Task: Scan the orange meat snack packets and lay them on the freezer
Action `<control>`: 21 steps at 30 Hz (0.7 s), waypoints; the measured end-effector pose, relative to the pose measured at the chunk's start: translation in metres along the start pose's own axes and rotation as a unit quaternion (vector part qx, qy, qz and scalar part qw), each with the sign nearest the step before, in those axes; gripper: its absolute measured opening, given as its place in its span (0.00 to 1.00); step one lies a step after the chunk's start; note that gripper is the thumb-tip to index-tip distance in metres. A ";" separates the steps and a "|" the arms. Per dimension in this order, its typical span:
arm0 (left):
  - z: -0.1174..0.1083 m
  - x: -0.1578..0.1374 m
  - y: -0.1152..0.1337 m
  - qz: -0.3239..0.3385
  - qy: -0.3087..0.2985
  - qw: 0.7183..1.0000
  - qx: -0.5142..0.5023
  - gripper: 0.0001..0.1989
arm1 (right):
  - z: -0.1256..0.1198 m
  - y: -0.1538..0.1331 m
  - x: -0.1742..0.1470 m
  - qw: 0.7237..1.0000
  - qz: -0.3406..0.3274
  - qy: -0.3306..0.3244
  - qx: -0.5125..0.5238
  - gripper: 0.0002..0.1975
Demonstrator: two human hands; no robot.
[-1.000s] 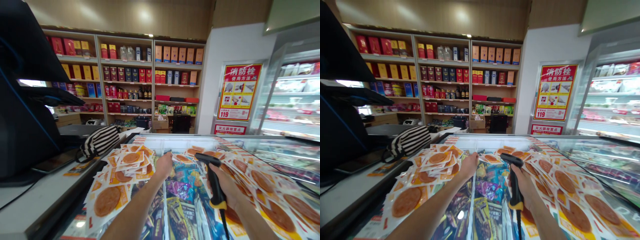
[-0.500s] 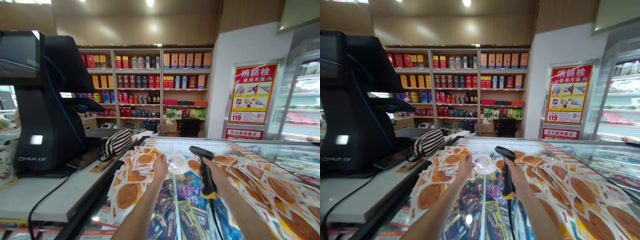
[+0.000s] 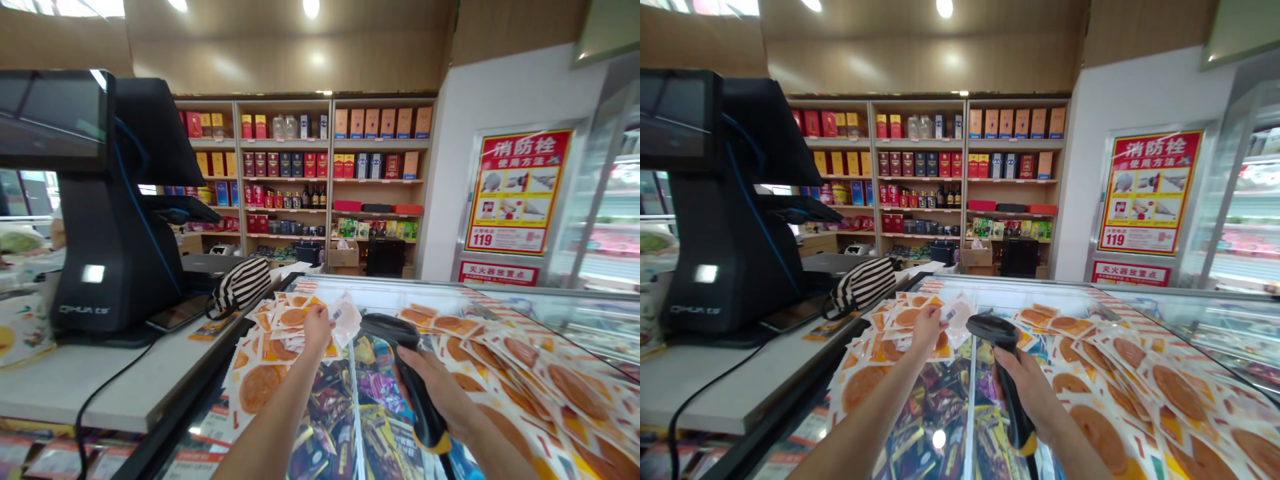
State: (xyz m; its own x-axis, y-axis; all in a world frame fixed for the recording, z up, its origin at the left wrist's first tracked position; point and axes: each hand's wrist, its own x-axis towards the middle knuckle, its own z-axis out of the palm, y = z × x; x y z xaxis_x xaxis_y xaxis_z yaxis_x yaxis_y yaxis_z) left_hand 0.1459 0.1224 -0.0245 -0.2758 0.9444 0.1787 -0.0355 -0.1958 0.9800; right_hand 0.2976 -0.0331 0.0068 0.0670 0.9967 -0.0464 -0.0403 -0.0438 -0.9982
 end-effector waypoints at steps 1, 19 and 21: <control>0.001 0.001 0.000 0.004 -0.001 1.000 0.003 0.04 | 0.001 0.000 0.000 1.000 0.003 0.000 0.003 0.17; -0.066 0.010 0.041 0.259 0.121 0.942 0.178 0.08 | -0.009 0.004 0.007 0.999 0.017 0.041 0.018 0.17; -0.077 0.006 0.037 0.281 0.100 0.928 0.224 0.09 | -0.008 0.004 0.007 0.999 0.015 0.045 0.017 0.17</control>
State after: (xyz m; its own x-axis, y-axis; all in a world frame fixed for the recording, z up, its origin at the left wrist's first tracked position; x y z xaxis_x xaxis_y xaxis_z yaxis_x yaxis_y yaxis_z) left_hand 0.0690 0.1009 0.0066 -0.3037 0.6506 0.6960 0.5588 -0.4701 0.6832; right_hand 0.3057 -0.0269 0.0023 0.1544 0.9846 -0.0814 -0.0772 -0.0702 -0.9945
